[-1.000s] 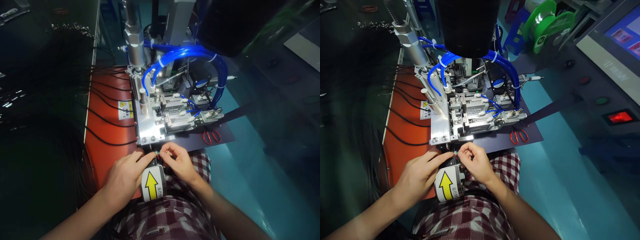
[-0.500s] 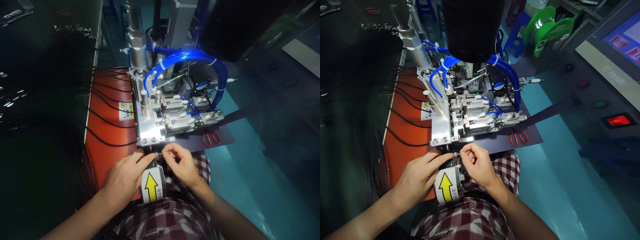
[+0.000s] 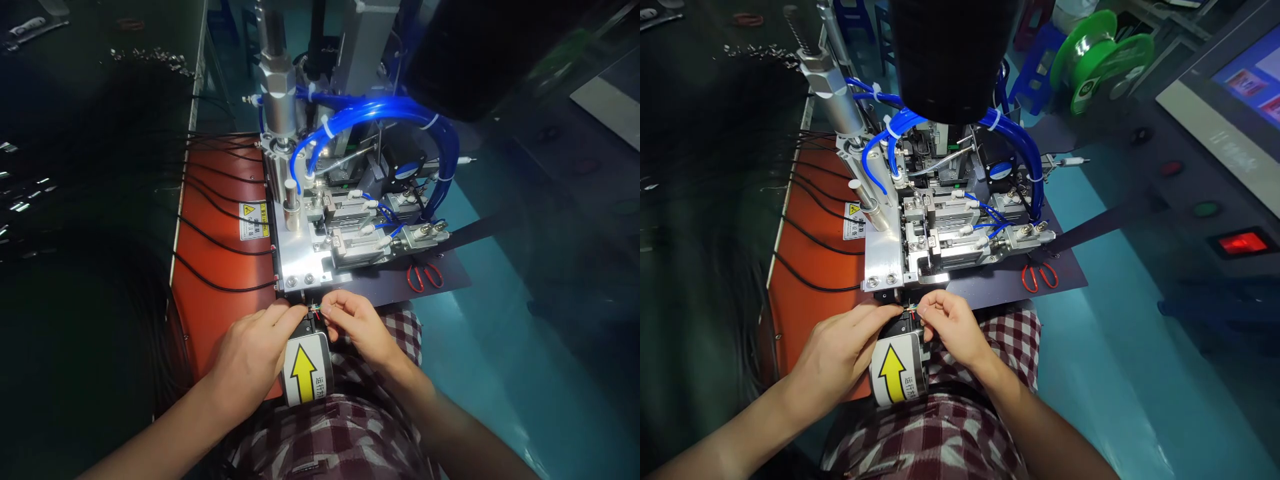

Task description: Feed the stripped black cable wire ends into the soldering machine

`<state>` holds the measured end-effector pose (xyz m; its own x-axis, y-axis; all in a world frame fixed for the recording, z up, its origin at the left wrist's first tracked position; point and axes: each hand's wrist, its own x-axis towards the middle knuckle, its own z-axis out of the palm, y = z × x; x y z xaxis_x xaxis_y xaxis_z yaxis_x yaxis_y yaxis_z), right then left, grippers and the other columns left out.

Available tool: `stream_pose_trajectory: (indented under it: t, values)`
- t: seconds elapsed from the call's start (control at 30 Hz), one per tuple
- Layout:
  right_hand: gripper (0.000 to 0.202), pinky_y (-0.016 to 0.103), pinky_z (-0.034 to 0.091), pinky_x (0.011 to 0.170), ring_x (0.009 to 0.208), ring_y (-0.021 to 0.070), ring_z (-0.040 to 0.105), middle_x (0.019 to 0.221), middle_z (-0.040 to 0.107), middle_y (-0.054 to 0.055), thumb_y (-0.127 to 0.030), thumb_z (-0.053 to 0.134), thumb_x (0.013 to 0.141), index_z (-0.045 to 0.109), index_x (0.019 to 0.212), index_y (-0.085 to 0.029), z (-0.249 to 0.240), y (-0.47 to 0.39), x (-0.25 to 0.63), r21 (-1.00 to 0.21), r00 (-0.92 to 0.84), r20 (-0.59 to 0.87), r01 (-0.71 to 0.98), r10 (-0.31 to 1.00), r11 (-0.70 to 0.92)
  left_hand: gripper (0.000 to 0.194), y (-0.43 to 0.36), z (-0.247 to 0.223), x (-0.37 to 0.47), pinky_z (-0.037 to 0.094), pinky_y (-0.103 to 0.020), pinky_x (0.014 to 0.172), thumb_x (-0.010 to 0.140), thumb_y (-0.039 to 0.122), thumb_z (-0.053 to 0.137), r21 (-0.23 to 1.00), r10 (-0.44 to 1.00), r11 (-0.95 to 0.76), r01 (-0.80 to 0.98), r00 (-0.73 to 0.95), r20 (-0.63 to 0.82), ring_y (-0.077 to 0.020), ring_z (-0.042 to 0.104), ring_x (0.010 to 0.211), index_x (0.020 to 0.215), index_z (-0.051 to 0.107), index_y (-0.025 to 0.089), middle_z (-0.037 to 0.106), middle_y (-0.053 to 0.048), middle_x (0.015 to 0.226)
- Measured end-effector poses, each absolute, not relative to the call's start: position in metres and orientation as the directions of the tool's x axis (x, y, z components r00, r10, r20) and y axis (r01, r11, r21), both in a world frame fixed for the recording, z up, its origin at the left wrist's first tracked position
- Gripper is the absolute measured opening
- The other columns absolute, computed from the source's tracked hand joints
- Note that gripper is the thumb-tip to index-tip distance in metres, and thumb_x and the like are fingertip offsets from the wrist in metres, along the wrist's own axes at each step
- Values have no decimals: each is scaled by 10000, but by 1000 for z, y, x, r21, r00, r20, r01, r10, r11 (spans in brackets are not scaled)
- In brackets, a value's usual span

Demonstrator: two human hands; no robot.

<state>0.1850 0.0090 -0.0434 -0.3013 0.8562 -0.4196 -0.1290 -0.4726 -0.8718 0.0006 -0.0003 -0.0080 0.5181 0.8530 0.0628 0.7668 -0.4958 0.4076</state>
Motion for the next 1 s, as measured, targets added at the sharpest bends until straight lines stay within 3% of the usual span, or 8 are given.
stream_pose_trajectory:
  t: [0.53,0.77,1.0]
  values:
    - [171,221,363,500,489,92,461,565,467,-53,-320,543,842,508,761,-174,-43,9,186,-911,-296,-388,-23,873,-413,291,1,-7,1,495,-279,538,821,81,448,362,846,-515,777,530,66,-188,627,637,1042,617,168,640,-32,770]
    - [150,226,345,493,528,105,414,607,449,-36,-274,509,856,520,731,-191,-40,3,183,-945,-176,-281,221,944,-240,298,1,-7,1,505,-279,556,826,80,431,361,842,-523,772,534,78,-186,633,647,1043,617,164,644,-37,777]
    - [137,238,417,527,538,111,534,688,550,-10,-308,534,845,555,814,-176,-45,4,189,-923,-179,-384,92,906,-373,292,1,-6,2,499,-287,526,826,87,435,371,847,-511,775,527,66,-190,626,627,1036,623,163,644,-40,774]
